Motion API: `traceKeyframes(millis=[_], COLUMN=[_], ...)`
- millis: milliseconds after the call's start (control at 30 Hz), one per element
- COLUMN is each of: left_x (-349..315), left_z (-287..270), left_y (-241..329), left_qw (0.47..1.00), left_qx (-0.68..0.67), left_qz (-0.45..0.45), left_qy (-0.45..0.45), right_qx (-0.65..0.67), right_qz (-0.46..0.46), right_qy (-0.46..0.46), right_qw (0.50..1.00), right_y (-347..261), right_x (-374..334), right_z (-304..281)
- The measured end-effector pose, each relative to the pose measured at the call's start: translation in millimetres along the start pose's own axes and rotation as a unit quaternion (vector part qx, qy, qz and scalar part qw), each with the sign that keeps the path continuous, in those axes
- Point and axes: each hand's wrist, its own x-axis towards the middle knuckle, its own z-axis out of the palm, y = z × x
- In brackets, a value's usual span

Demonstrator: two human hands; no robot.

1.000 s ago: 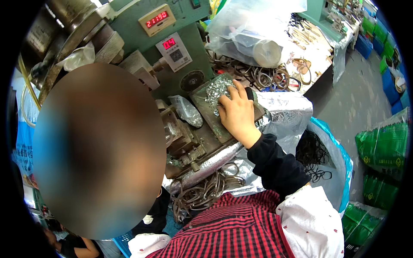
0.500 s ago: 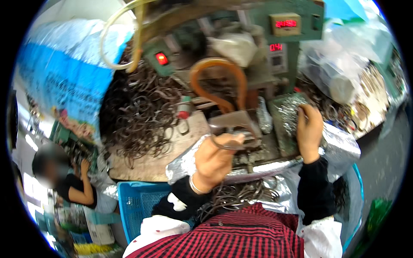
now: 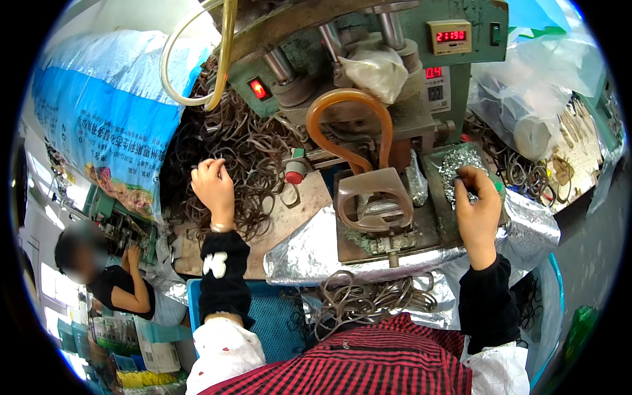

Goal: The person repeatedly picks small metal components from a tray and places them into a press machine, then removes the assembled parts. The process is continuous and repetitive, with the person handling multiple small metal pieces throughout the clip.

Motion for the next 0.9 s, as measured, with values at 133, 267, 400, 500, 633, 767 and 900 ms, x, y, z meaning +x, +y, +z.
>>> traceKeyframes(millis=[133, 267, 400, 500, 633, 767, 900], left_x=[33.0, 32.8, 40.4, 37.1, 8.5, -41.9, -70.9], left_z=[68.9, 113.2, 84.0, 42.0, -10.4, 6.9, -19.9], left_y=[-25.3, -72.8, -48.2, 5.6, 47.5, 61.1, 91.2], left_qw=[0.985, 0.972, 0.966, 0.969, 0.982, 0.831, 0.565], left_qx=[0.135, 0.163, 0.087, -0.021, -0.095, -0.377, -0.639], left_qz=[0.071, 0.118, 0.228, 0.229, 0.056, -0.210, -0.329], left_qy=[-0.082, -0.119, -0.085, -0.090, -0.151, -0.350, -0.406], right_qx=[-0.004, -0.041, -0.091, -0.069, 0.015, 0.138, 0.302], right_qz=[0.018, 0.034, 0.029, 0.032, -0.125, -0.144, 0.055], right_qy=[0.000, 0.048, 0.099, 0.077, -0.056, -0.064, -0.074], right_qw=[1.000, 0.997, 0.990, 0.994, 0.990, 0.978, 0.949], right_y=[13.8, 34.2, 32.8, 13.1, -51.3, -69.4, -72.8], right_x=[-6.1, -23.9, -49.3, -52.1, -16.7, -1.3, -13.9], right_z=[-10.6, -35.5, -73.5, -76.1, -32.7, 24.7, 41.1])
